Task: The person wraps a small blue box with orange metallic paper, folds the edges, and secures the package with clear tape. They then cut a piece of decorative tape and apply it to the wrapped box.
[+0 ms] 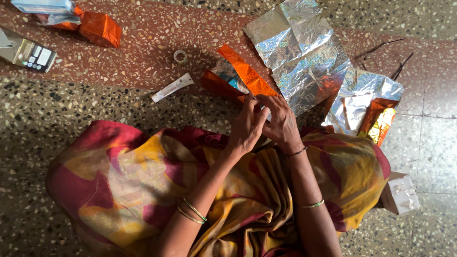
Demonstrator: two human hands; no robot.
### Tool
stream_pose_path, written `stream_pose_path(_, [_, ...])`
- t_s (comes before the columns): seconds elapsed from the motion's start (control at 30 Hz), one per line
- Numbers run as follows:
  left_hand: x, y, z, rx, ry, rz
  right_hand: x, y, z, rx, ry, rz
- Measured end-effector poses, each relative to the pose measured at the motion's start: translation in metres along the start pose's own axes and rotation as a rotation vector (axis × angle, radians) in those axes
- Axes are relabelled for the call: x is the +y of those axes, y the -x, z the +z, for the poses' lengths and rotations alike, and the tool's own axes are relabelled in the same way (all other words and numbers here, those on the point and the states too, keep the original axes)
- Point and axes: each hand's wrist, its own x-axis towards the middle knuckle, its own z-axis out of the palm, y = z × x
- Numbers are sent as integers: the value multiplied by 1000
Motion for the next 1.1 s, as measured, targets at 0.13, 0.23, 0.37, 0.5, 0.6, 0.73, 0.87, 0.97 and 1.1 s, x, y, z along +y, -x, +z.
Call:
stream_pose_path(0.13, [1,-5,-9,-39,25,-84,-8,-3,9,58,117,42])
stream_pose_path(0.23, [-2,-6,-17,-85,4,-83,-8,-4,17,122,124,60])
stream_pose_path(0.37, [-14,-15,-34,-78,-7,121,-3,-6,20,131,83,114])
stream_pose_path(0.5, [-37,-29,-88,-5,-53,222,-1,-9,19,100,82,151])
stream_pose_path(0.6, [-57,-41,-134,196,-150,160,0,-10,19,120,76,126])
stream_pose_path(0.73, [-79,-53,-165,92,-228,-48,-3,-11,18,125,70,142])
stream_pose_path(0.87, [-96,-62,-160,-69,-163,-152,-4,-11,18,128,66,133])
stream_pose_path(0.97, [-104,-66,-155,-110,-132,-63,-1,-8,16,112,59,126])
stream_pose_path(1.1, [-104,-72,-155,-41,-312,78,0,-7,16,116,54,128])
